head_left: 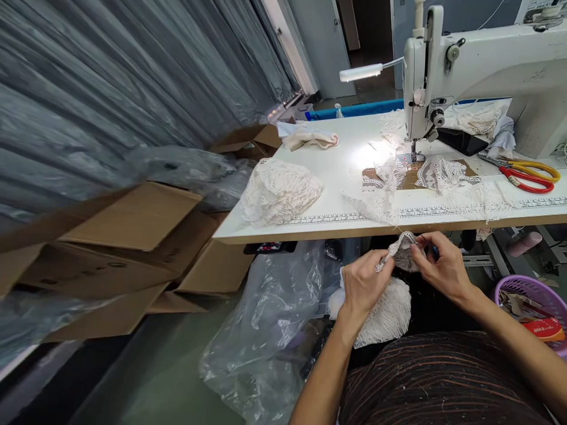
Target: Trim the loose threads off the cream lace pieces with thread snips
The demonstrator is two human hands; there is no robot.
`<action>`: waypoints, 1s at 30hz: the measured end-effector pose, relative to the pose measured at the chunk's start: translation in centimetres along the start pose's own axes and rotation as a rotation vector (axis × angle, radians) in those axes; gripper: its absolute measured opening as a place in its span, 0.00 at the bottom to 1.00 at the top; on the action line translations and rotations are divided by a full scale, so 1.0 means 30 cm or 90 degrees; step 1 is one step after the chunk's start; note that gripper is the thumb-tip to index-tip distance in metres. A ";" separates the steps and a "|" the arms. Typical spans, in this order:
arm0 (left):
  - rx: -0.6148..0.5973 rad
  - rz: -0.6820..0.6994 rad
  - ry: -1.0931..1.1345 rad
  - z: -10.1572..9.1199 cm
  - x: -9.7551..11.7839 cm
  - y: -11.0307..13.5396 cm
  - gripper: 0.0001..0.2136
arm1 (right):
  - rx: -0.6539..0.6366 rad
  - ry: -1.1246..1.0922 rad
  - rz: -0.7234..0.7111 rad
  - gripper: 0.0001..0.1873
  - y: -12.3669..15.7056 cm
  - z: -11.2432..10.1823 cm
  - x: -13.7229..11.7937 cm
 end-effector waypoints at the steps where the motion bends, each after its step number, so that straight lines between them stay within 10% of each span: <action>1: -0.015 0.031 -0.008 -0.006 0.017 0.020 0.09 | -0.051 -0.030 0.029 0.13 -0.004 0.021 0.002; 6: -0.136 0.123 0.056 -0.046 0.079 0.076 0.09 | -0.144 -0.121 0.068 0.15 -0.021 0.072 -0.019; 10: -0.101 0.006 0.218 -0.140 0.021 0.029 0.10 | -0.242 -0.217 0.005 0.13 0.019 0.072 -0.077; 16: -0.392 -0.098 0.350 -0.067 -0.041 0.043 0.16 | -0.341 -0.287 0.002 0.14 0.103 0.072 -0.131; 30: -0.377 -0.274 0.418 -0.021 -0.091 0.086 0.14 | -0.342 -0.209 0.045 0.33 0.058 0.106 -0.001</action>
Point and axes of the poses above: each hand's wrist, its own y-axis away from the middle knuckle, its own z-axis out of the palm, x = y × z, the point moved 5 cm from there along -y, towards the middle knuckle, and after that the axes turned 15 degrees about -z, right-handed, at the moved point
